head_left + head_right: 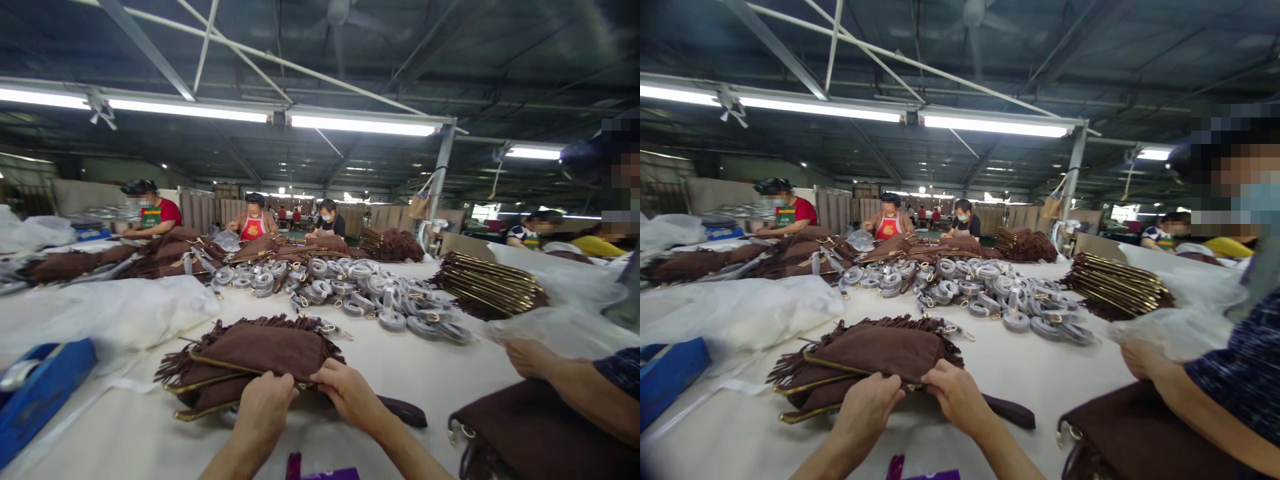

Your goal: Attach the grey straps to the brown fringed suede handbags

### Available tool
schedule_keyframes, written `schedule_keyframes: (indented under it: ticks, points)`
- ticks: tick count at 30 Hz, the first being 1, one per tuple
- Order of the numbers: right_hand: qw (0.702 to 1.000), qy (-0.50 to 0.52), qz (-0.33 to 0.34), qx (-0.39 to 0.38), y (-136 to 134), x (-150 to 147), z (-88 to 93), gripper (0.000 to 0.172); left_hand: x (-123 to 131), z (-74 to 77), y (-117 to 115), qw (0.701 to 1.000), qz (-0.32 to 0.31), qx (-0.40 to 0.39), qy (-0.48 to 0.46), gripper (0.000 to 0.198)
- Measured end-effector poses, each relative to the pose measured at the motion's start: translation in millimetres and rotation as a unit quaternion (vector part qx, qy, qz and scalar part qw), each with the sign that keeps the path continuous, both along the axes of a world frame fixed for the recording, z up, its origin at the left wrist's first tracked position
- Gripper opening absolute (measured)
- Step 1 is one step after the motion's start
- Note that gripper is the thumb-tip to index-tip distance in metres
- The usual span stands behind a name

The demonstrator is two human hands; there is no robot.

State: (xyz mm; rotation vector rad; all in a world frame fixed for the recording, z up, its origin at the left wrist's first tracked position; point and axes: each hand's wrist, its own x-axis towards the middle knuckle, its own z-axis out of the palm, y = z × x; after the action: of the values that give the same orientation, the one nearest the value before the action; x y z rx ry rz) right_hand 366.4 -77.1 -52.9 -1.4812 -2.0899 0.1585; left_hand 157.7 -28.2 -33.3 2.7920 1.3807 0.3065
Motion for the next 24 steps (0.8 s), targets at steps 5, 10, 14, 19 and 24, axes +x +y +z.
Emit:
schedule_keyframes:
  ticks: [5, 10, 14, 19, 24]
  points:
    - [0.998, -0.014, -0.061, -0.010, -2, 36, -9.9, 0.032, -96, 18.5, 54, 0.986, 0.141, 0.068, 0.057, 0.031]
    - [0.990, -0.070, -0.120, 0.011, 6, 42, -4.8, 0.035, -174, 9.9, 87, 0.988, 0.135, 0.056, 0.039, 0.028]
    - [0.986, -0.097, -0.106, 0.080, -1, 8, 1.1, 0.034, -164, -2.3, 67, 0.988, 0.074, 0.094, -0.102, 0.026]
    - [0.994, -0.095, 0.044, -0.025, -34, -54, 2.1, 0.027, -157, -6.9, 34, 0.988, -0.054, -0.031, -0.144, 0.029]
    - [0.976, -0.125, 0.155, -0.082, -36, -89, -14.6, 0.020, -177, -17.8, 6, 0.979, -0.049, -0.064, -0.187, 0.026]
